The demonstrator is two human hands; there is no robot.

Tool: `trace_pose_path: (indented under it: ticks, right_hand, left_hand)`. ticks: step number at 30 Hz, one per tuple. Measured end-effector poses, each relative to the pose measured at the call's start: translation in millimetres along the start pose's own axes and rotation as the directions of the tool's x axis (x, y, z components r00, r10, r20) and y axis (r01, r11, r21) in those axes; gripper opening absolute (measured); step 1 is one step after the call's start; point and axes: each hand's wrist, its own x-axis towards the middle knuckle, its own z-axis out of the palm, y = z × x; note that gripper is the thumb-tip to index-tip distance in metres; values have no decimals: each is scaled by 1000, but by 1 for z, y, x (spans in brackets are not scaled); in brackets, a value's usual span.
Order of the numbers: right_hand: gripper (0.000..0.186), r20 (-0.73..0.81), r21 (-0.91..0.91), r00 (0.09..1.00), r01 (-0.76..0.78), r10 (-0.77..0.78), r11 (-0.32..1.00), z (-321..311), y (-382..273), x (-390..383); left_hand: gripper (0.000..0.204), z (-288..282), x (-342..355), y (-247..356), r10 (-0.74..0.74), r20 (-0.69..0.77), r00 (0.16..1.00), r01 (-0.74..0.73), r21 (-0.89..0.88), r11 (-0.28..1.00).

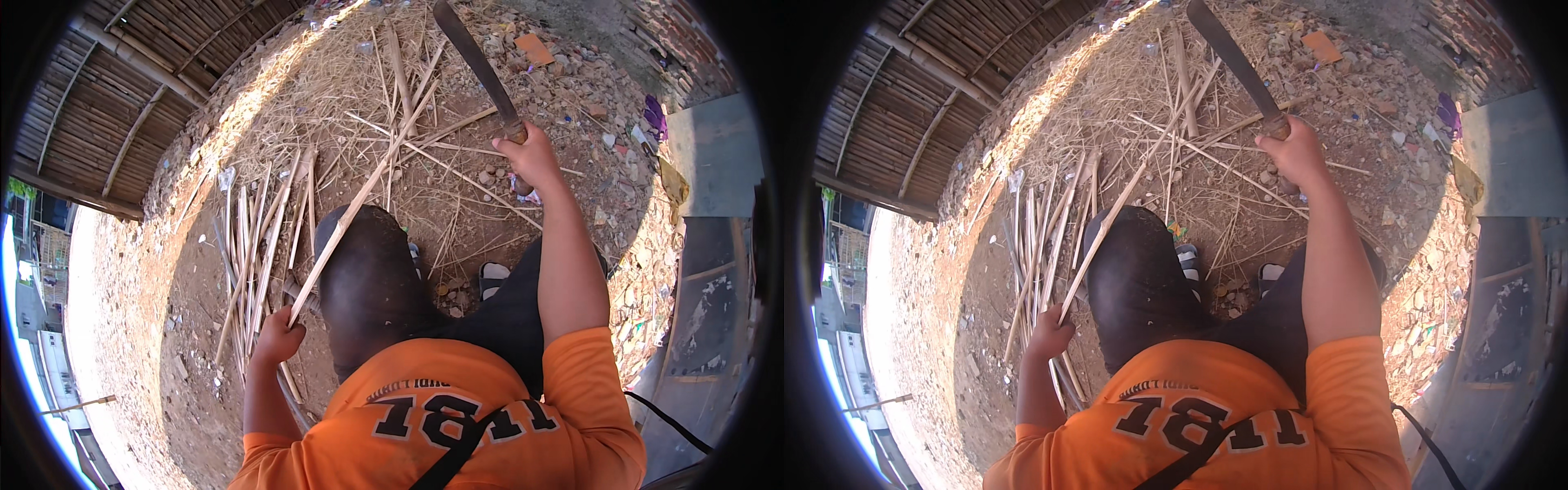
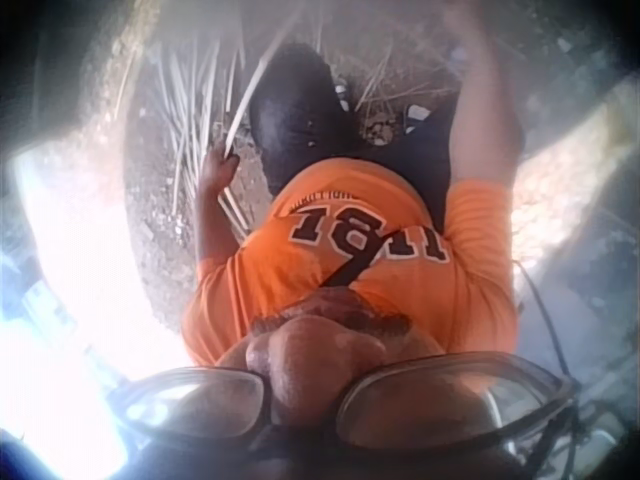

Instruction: The person uses a large blade to shave and smooth the surface of a bamboo strip while sitting on the ground.

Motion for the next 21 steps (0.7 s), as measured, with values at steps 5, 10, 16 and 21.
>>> trace_pose_path:
  ticks: [5, 10, 16, 21]
  right_hand:
    - [32, 144, 141, 989, 6, -26, 990, 31, 7, -5]
    - [29, 422, -113, 889, 245, -177, 963, 88, -12, -48]
    - [31, 383, -126, 900, 272, -206, 954, 89, -20, -51]
    - [30, 448, -39, 879, 202, -164, 979, 82, -20, -50]
  left_hand:
    - [18, 9, 2, 2, 6, 8, 1000, -6, -12, 1000]
    - [18, 20, 5, 1, 23, -23, 999, -24, -54, 998]
    - [18, 19, 4, 4, 4, -21, 1000, -6, -61, 998]
    - [12, 18, 9, 5, 53, 51, 997, -42, -202, 978]
